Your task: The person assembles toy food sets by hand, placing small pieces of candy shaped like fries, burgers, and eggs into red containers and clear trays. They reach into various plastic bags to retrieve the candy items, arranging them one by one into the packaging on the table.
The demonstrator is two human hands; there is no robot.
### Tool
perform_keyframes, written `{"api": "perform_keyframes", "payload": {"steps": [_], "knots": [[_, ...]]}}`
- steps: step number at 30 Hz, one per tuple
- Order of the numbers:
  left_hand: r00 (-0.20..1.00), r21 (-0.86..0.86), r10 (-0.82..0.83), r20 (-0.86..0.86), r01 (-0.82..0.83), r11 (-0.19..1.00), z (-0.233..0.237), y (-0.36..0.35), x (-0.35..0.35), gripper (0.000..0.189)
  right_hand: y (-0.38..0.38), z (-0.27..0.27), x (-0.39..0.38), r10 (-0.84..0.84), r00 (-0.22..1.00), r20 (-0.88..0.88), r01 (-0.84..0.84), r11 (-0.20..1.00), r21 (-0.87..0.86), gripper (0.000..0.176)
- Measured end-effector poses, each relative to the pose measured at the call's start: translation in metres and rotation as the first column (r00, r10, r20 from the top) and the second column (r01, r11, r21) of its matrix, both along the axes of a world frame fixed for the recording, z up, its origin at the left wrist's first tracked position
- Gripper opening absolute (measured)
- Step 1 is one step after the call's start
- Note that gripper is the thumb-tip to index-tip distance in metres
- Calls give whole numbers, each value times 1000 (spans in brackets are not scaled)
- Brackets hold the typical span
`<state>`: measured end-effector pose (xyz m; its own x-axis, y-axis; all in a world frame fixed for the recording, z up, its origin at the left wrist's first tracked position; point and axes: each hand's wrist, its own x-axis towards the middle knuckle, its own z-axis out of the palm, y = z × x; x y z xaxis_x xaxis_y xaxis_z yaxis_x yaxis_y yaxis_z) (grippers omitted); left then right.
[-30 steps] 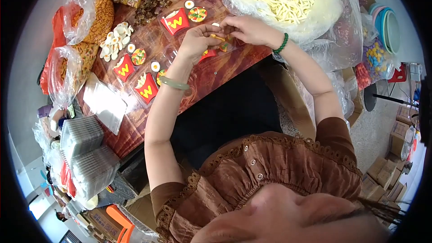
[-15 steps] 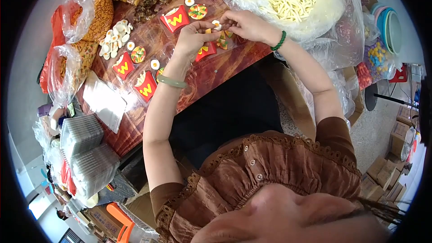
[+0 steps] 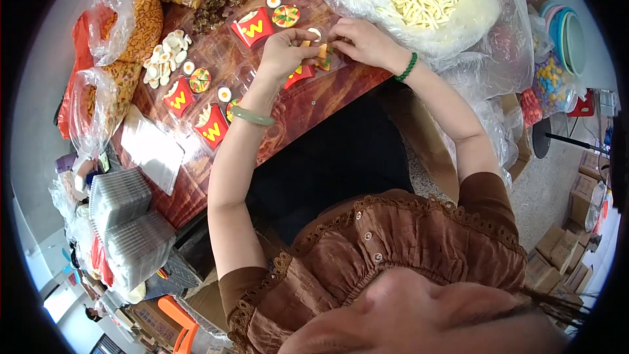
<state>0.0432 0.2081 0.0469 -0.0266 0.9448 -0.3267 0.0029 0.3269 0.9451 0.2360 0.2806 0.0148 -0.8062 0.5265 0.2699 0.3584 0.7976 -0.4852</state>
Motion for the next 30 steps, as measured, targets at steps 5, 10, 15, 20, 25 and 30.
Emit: {"api": "perform_keyframes", "payload": {"steps": [5, 10, 15, 20, 25, 30], "knots": [[981, -17, -138, -137, 137, 990, 1, 9, 7, 25, -5, 22, 11, -12, 998, -68, -12, 942, -335, 18], [994, -14, -90, -70, 89, 996, -6, 13, 13, 26, -6, 10, 16, -14, 985, -171, -59, 908, -414, 17], [984, -1, -122, -132, 123, 992, -11, 7, 17, 28, -17, 20, 12, -94, 993, -72, 58, 919, -390, 13], [961, 41, -112, -254, 127, 991, -6, 1, 15, 28, -29, 25, 5, -114, 992, -52, 114, 993, 11, 14], [991, -36, -108, -78, 106, 994, -4, 1, 10, 26, -25, 1, 2, -14, 999, 46, 3, 975, 224, 18], [964, -203, -56, 261, 111, 973, -8, 7, -1, 17, -25, 13, 7, -91, 992, -84, 76, 983, -167, 15]]}}
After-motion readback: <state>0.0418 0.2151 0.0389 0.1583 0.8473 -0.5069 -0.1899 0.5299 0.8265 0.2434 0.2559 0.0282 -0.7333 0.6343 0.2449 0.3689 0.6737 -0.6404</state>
